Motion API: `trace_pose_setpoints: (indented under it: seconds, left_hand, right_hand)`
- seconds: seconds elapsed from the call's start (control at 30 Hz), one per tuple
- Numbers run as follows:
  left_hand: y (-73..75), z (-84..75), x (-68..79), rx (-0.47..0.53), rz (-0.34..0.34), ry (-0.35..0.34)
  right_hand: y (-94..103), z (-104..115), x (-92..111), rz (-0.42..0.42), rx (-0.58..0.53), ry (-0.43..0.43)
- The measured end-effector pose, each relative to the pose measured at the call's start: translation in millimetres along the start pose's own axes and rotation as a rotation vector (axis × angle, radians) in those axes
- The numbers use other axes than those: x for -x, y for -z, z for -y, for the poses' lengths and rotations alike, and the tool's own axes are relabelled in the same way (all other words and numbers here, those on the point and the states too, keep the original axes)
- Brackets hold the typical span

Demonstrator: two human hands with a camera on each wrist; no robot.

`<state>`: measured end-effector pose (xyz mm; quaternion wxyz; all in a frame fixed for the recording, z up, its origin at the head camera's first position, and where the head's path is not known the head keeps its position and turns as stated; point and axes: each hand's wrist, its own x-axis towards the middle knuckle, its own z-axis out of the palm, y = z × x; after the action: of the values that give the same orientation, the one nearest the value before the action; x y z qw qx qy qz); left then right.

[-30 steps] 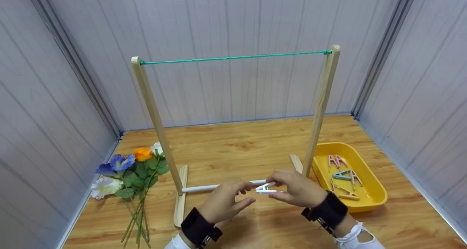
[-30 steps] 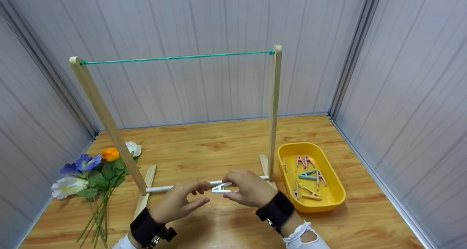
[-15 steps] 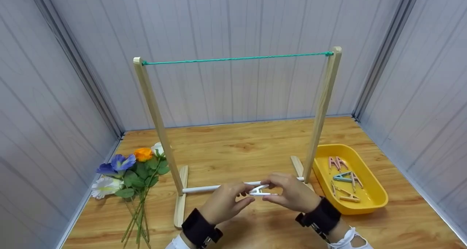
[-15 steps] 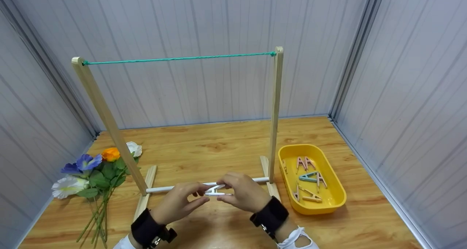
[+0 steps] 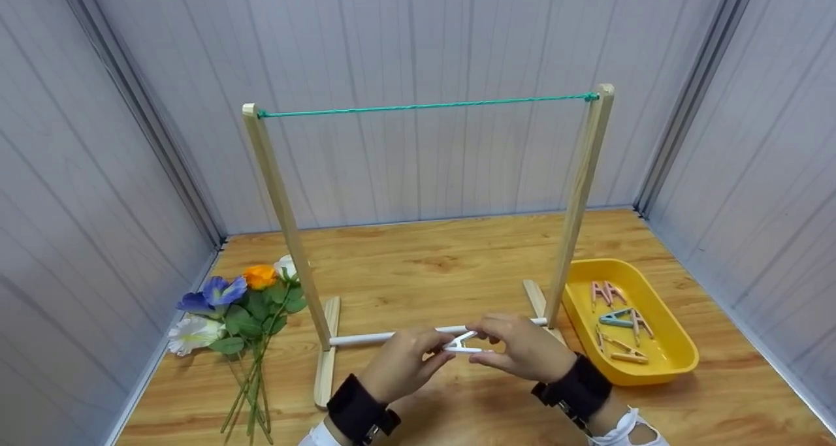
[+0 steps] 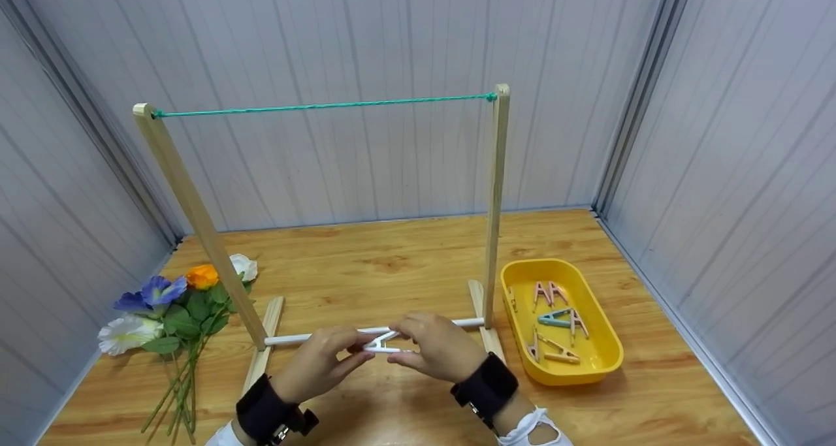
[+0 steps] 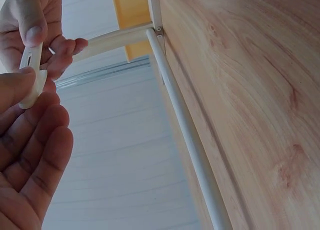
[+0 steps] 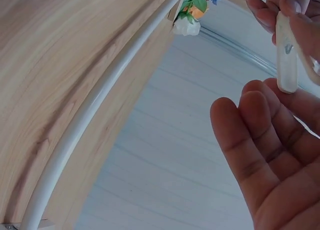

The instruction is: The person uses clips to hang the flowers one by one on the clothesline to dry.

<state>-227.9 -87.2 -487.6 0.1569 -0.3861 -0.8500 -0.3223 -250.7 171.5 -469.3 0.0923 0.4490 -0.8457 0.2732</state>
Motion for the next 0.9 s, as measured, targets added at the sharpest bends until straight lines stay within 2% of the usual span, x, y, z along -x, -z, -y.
trace_pose_setpoints:
  seconds: [0.43,0.67,0.9]
  left_hand:
    - [-0.5,0.2,0.7,-0.005,0.018,0.003]
    - [-2.6,1.6,2.9,0.017,0.030,0.001]
    - [0.7,3.8,2.3,0.006,0.055,0.042]
  right_hand:
    - [-1.1,1.9,-0.9,0.049,0.010,-0.022]
    - [-3.2,2.2,1.3,0.057,-0.004,-0.005]
    - [-0.8,3.3,0.6,0.036,0.029,0.015]
